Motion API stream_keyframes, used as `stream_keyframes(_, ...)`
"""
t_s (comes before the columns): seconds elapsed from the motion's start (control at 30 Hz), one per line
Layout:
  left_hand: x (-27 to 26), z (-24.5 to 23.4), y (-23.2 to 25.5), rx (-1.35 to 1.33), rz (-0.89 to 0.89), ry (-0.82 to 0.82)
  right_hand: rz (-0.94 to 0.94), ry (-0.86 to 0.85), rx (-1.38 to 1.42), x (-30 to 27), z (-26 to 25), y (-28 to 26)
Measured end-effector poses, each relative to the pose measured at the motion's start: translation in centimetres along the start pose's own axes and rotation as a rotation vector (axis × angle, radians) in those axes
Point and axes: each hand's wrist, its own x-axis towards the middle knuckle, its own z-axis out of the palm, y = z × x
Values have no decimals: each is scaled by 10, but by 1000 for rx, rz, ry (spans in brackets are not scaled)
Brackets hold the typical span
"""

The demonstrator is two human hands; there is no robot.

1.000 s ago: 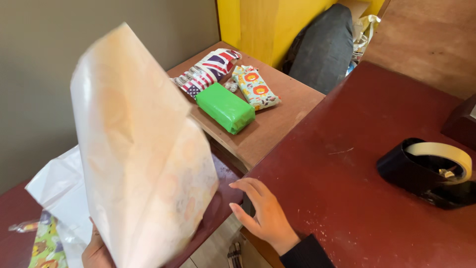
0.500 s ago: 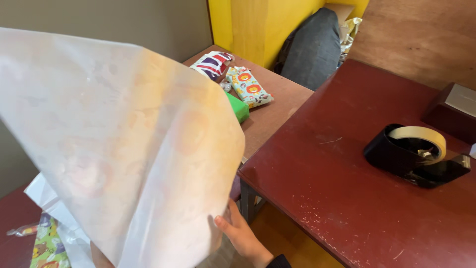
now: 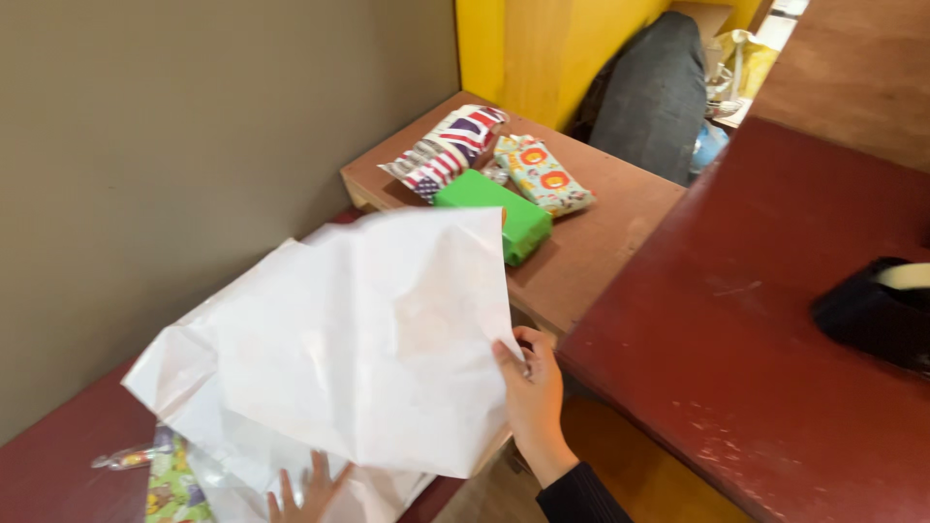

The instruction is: The person wraps a small rectangular item with patterned wrapping paper, folds the edges, and secures them with tape. They then place the wrapped gift on a side table and begin preparing to wrap a larger box with white paper.

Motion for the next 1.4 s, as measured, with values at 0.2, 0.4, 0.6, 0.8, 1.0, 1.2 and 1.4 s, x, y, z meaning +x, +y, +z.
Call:
stream_keyframes(0.2,-24,-1,-32,-309,243,-407,141,176,42,6,11,48)
stream_keyframes(0.4,54,-60,-96,-875,-53,-303,283,273,104,10,1,75)
stream_keyframes(0.6,190,-190,-162,-560,-420,30,335,384,30,-2,6,93)
stream_keyframes(0.8,292,-244,-191,-206,-75,295,276,413,-57,-16,24,113)
stream_keyframes(1.0,319,-271,-193,-12,230,413,274,455,-215,-29,30,103)
stream_keyframes(1.2,310,-262,-142,-127,597,412,480,446,-334,-35,32,86)
stream_keyframes(1.4,278,-239,-67,-284,987,359,552,60,-415,-35,49,80)
